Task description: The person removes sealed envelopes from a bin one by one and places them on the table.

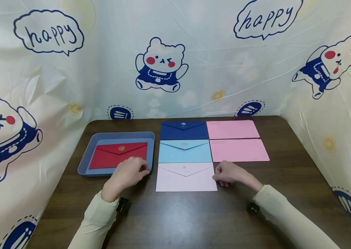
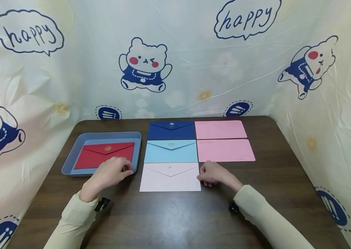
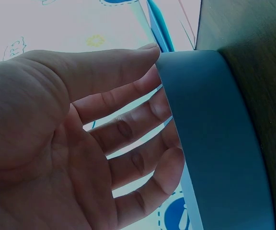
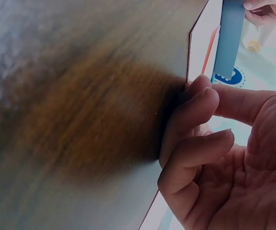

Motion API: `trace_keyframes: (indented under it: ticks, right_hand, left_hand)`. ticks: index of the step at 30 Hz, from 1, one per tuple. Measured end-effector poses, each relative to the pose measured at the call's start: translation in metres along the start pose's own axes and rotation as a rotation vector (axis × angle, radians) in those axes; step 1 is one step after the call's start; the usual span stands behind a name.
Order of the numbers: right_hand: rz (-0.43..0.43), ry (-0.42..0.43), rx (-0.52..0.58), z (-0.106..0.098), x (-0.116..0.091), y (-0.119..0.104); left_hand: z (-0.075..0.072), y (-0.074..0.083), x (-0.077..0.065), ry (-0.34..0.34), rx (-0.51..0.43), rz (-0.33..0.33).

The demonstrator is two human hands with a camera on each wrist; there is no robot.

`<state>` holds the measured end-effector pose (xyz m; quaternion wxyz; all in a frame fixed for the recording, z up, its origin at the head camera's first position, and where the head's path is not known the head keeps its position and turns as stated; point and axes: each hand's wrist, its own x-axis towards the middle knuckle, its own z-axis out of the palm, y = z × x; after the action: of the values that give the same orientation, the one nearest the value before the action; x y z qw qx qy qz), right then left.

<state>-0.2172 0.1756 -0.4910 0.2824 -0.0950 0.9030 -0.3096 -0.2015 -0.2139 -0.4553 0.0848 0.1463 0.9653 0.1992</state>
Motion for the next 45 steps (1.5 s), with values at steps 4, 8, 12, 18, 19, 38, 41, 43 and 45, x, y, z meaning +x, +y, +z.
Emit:
trace_keyframes:
  ticks: [4, 8, 12, 18, 19, 38, 41, 43, 45]
  right_hand:
    - [0.004, -0.001, -0.005, 0.000, 0.001, 0.000]
    - [0.004, -0.008, -0.020, 0.000, 0.001, 0.000]
    - [0.004, -0.011, -0.024, 0.001, 0.001, 0.001]
    - [-0.013, -0.018, -0.020, 0.000, 0.001, 0.002]
    - [-0.018, -0.019, -0.022, -0.001, 0.001, 0.001]
    - [-0.311, 0.256, 0.161, -0.022, 0.018, -0.057]
    - [-0.334, 0.290, 0.174, -0.019, 0.023, -0.071]
    - [-0.333, 0.308, 0.191, -0.018, 0.027, -0.080]
    - [-0.336, 0.321, 0.209, -0.016, 0.031, -0.090]
  left_hand:
    - [0.001, 0.000, -0.001, 0.002, -0.002, 0.007]
    - [0.001, 0.000, -0.001, 0.003, 0.001, 0.010]
    - [0.001, 0.000, -0.001, 0.006, 0.005, 0.008]
    - [0.000, -0.001, -0.002, 0.006, 0.005, 0.004]
    - [0.000, -0.001, -0.003, 0.005, 0.003, 0.002]
    - [-0.038, -0.014, -0.007, 0.082, -0.045, -0.024]
    - [-0.048, -0.024, -0.009, 0.103, -0.052, -0.042]
    - [-0.055, -0.031, -0.011, 0.116, -0.066, -0.055]
    - [-0.062, -0.039, -0.012, 0.124, -0.087, -0.062]
